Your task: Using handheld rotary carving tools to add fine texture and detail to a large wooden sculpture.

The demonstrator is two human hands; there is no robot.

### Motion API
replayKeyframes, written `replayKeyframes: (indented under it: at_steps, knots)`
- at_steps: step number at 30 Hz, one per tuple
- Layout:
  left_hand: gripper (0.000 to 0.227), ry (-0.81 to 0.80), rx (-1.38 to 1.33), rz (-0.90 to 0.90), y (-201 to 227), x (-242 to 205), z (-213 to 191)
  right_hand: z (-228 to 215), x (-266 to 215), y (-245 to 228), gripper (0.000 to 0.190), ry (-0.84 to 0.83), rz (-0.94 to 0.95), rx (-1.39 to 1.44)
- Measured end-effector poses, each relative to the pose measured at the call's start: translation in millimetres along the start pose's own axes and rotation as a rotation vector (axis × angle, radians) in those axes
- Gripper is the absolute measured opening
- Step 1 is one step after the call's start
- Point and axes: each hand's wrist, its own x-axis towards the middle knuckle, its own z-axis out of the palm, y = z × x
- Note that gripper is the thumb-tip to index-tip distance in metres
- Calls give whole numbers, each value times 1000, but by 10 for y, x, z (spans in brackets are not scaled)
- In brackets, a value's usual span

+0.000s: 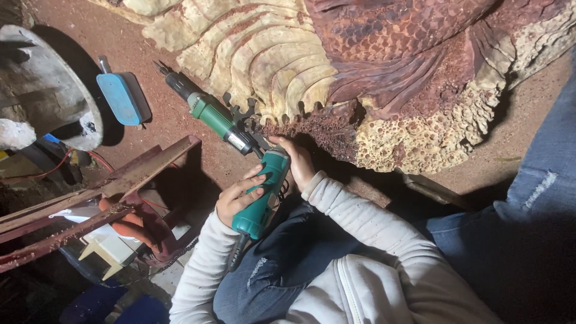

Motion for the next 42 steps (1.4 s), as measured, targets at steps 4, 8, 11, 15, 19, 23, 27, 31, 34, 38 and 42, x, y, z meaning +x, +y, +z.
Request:
replayKeyframes:
  at_steps: [4, 8, 11, 15, 19, 23, 27, 31, 34, 38, 42]
  knots:
    - [33, -41, -129, -297, 129, -127, -12, -43, 98, 166, 40, -39, -11, 46]
    - [30, -48, -4, -150, 116, -91, 27, -98, 131, 249, 40, -44, -23, -5]
    - [29, -50, -1, -108, 77, -46, 40, -106, 126, 264, 40, -20, 19, 32]
    - [24, -15, -8, -108, 95, -18, 72, -122, 125, 243, 41, -4, 70, 54]
    - [31, -7, -67, -227, 113, -18, 97, -138, 161, 270, 40, 2, 72, 29]
    - [29, -10, 27, -62, 92, 22, 127, -134, 185, 243, 41, -5, 84, 10]
    - [30, -24, 98, -85, 168, 112, 154, -133, 226, 271, 40, -7, 99, 17]
    - [30, -14, 124, -31, 85, -7, 182, -130, 213, 236, 41, 0, 92, 18]
    - [27, -3, 118, 19, -45, -216, 158, -113, 141, 165, 40, 32, 85, 41]
    - [34, -39, 70, 169, -124, -345, 84, -98, 67, 150, 38, 9, 27, -17]
    - [33, -40, 36, 140, -68, -238, 93, -111, 113, 186, 38, -40, -31, -40]
